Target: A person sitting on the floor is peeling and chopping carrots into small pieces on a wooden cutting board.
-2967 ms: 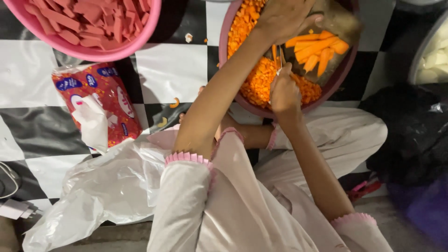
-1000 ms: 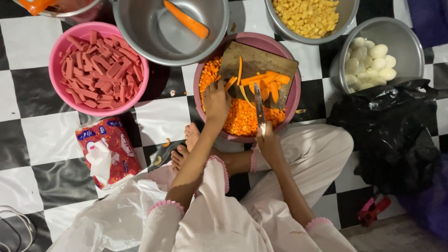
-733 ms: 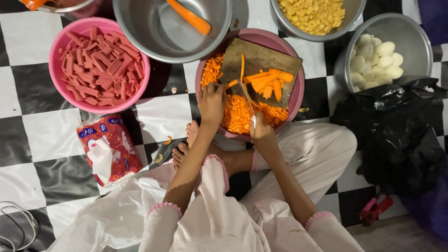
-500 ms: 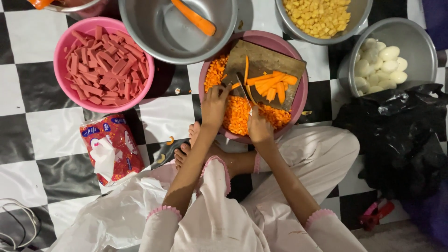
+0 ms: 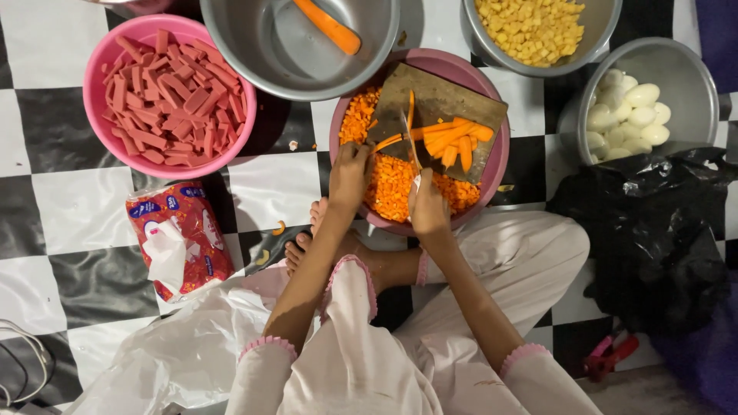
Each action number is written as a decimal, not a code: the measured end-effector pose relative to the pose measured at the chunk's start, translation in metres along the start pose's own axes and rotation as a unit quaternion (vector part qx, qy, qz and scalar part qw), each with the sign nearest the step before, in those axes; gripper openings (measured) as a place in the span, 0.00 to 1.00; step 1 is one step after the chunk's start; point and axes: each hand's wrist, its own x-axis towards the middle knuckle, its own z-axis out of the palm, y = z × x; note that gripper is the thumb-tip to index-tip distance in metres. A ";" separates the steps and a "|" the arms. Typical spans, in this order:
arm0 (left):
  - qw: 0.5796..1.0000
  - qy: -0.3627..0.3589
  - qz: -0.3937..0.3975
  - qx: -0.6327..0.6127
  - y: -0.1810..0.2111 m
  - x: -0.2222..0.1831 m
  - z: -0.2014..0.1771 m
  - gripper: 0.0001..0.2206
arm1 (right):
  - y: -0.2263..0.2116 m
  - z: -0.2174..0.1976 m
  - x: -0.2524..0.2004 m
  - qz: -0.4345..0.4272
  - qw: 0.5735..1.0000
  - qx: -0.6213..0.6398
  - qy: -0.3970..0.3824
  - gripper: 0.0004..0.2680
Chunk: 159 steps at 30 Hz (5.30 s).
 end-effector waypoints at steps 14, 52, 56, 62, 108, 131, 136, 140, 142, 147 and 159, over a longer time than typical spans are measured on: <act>0.994 -0.086 -0.049 -0.035 -0.006 0.007 -0.001 0.05 | -0.017 0.020 0.069 -0.068 0.989 -0.124 0.038 0.18; 0.996 -0.077 -0.044 -0.019 -0.003 0.008 0.010 0.05 | -0.011 0.033 0.060 -0.077 0.988 -0.108 0.079 0.17; 0.998 -0.047 -0.036 -0.019 -0.004 0.015 0.010 0.06 | 0.001 0.046 0.078 -0.092 0.989 -0.097 0.064 0.16; 0.998 -0.055 -0.032 -0.006 -0.010 0.010 0.018 0.06 | -0.012 0.029 0.067 -0.087 0.992 -0.082 0.041 0.16; 0.999 0.032 -0.035 0.007 0.014 0.011 -0.010 0.09 | 0.008 0.036 0.046 -0.104 0.988 -0.069 0.087 0.14; 0.994 0.081 0.037 0.058 0.011 0.019 -0.019 0.11 | -0.001 0.042 0.056 -0.106 0.983 -0.120 0.087 0.14; 0.996 0.068 0.024 0.056 0.010 0.017 -0.019 0.10 | 0.002 0.046 0.069 -0.093 0.982 -0.148 0.077 0.15; 0.995 0.075 0.017 0.057 0.014 0.021 -0.023 0.07 | 0.008 0.048 0.078 -0.110 0.981 -0.141 0.079 0.15; 0.995 0.071 0.022 0.062 0.018 0.019 -0.026 0.08 | 0.001 0.032 0.067 -0.114 0.984 -0.111 0.082 0.15; 0.995 0.063 0.023 0.075 0.015 0.020 -0.017 0.09 | -0.016 0.028 0.056 -0.118 0.981 -0.120 0.096 0.16; 0.996 -0.008 -0.033 0.085 0.000 0.015 0.015 0.09 | -0.015 0.047 0.076 -0.120 0.980 -0.126 0.094 0.15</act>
